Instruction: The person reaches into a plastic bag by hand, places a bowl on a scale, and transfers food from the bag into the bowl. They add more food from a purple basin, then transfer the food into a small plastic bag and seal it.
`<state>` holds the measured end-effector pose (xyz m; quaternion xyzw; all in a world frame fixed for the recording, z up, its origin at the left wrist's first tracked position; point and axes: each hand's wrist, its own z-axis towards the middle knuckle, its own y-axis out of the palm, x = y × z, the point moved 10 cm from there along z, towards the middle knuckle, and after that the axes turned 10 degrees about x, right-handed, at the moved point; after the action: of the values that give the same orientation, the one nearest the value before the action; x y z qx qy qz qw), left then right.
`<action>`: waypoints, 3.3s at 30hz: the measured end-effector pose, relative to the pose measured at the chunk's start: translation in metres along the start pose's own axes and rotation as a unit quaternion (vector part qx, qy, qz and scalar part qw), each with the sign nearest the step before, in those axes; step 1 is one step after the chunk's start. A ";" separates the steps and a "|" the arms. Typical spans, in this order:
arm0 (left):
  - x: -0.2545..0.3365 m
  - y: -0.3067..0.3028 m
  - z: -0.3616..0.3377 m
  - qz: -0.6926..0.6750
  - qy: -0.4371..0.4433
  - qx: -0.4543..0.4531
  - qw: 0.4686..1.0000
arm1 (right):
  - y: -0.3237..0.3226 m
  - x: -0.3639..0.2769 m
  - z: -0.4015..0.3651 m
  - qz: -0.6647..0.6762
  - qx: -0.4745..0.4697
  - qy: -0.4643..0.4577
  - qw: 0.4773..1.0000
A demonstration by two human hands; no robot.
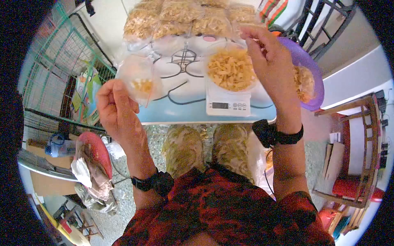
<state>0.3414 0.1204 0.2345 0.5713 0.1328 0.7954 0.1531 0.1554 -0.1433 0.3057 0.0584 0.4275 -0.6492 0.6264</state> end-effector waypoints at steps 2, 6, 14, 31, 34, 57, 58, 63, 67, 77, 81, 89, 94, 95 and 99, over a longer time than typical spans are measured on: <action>-0.014 0.009 -0.001 0.087 0.064 -0.054 0.993 | -0.011 0.014 0.007 -0.037 -0.006 -0.018 0.999; -0.047 0.016 -0.013 0.116 -0.082 -0.103 0.985 | -0.011 0.043 0.007 -0.092 -0.067 -0.027 0.993; -0.039 0.022 -0.009 0.047 -0.065 -0.064 0.995 | 0.020 0.057 -0.009 -0.140 -0.193 -0.032 0.971; -0.061 0.028 -0.020 0.067 -0.120 -0.100 0.985 | 0.012 0.073 0.005 -0.128 -0.120 0.004 0.984; -0.062 0.028 -0.021 0.058 -0.124 -0.095 0.986 | 0.001 0.062 0.007 -0.119 -0.113 0.042 0.985; -0.061 0.039 -0.028 0.091 -0.101 -0.120 0.983 | 0.055 0.031 -0.033 -0.219 -0.201 -0.122 0.947; -0.061 0.039 -0.028 0.091 -0.099 -0.122 0.983 | 0.055 0.032 -0.032 -0.225 -0.197 -0.119 0.947; -0.066 0.038 -0.027 0.082 -0.115 -0.120 0.983 | 0.053 0.037 -0.025 -0.174 -0.164 -0.133 0.962; -0.070 0.038 -0.029 0.066 -0.131 -0.119 0.982 | 0.041 0.044 -0.016 -0.102 -0.149 -0.085 0.980; -0.073 0.039 -0.034 0.039 -0.201 -0.118 0.972 | 0.014 0.082 0.003 0.175 -0.069 0.153 0.970; -0.078 0.039 -0.034 0.028 -0.215 -0.118 0.969 | 0.012 0.094 0.001 0.293 -0.032 0.232 0.927; -0.079 0.041 -0.034 0.010 -0.226 -0.119 0.967 | 0.008 0.107 0.002 0.471 -0.033 0.318 0.822; -0.083 0.042 -0.036 0.011 -0.233 -0.121 0.965 | 0.008 0.099 0.003 0.472 -0.032 0.334 0.815; -0.083 0.043 -0.036 0.012 -0.233 -0.122 0.965 | 0.011 0.104 0.002 0.428 -0.046 0.317 0.845; -0.081 0.044 -0.038 0.013 -0.232 -0.125 0.964 | 0.025 0.113 -0.005 0.155 -0.132 0.175 0.963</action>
<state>0.3261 0.0461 0.1693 0.7184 -0.0143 0.6530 0.2395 0.1516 -0.2225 0.2213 0.1531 0.5980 -0.4613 0.6374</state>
